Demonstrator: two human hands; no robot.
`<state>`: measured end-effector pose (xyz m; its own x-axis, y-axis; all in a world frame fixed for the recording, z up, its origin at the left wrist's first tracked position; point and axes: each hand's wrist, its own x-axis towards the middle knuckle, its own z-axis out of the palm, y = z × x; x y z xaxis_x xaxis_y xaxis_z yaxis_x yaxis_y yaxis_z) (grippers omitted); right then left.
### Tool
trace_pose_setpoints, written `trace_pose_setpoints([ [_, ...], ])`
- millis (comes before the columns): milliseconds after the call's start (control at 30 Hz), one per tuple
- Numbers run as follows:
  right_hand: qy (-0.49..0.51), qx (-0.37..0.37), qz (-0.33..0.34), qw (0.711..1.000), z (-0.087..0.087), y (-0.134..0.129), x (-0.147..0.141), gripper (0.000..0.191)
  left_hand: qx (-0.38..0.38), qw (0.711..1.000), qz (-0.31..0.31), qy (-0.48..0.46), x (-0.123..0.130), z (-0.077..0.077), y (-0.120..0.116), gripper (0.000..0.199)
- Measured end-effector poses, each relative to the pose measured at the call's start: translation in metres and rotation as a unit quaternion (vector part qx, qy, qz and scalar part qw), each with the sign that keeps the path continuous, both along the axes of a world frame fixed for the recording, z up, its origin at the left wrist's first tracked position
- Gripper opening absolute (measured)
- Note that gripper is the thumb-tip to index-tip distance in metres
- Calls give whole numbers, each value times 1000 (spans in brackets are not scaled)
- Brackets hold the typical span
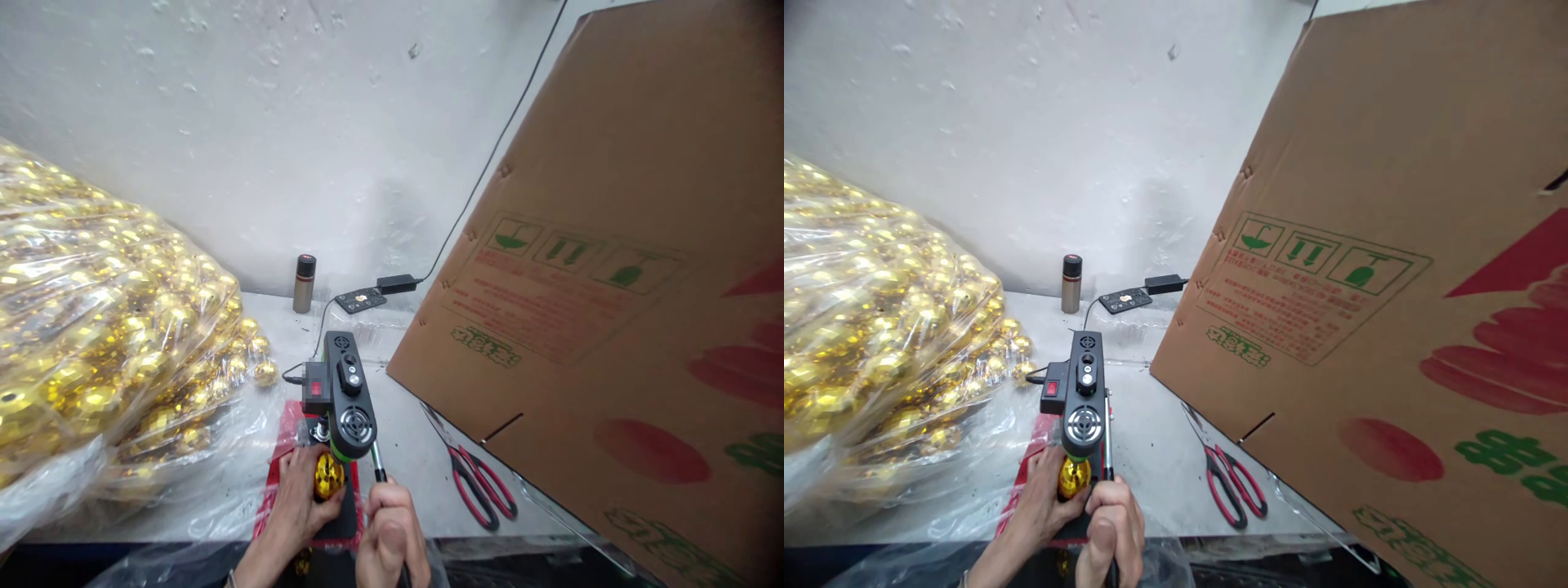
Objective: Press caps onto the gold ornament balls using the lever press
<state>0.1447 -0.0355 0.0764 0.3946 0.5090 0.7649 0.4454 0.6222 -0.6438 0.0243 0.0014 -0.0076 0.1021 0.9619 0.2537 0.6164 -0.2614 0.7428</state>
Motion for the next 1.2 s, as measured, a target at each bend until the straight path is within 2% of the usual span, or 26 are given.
trace_pose_setpoints([
  [100,-9,46,-28,998,2,1,-5,41,1,1000,0,0,1,2,1,40],
  [233,-4,51,-30,998,6,4,-9,42,-13,1000,-2,6,2,5,4,43],
  [433,3,37,-33,999,2,3,-8,42,-23,1000,-10,12,2,9,5,44],
  [867,4,62,-47,997,-2,7,-11,45,12,999,17,25,7,-3,4,41],
  [1200,-1,79,-58,995,-19,9,-14,48,29,999,28,33,8,-8,3,39],
])
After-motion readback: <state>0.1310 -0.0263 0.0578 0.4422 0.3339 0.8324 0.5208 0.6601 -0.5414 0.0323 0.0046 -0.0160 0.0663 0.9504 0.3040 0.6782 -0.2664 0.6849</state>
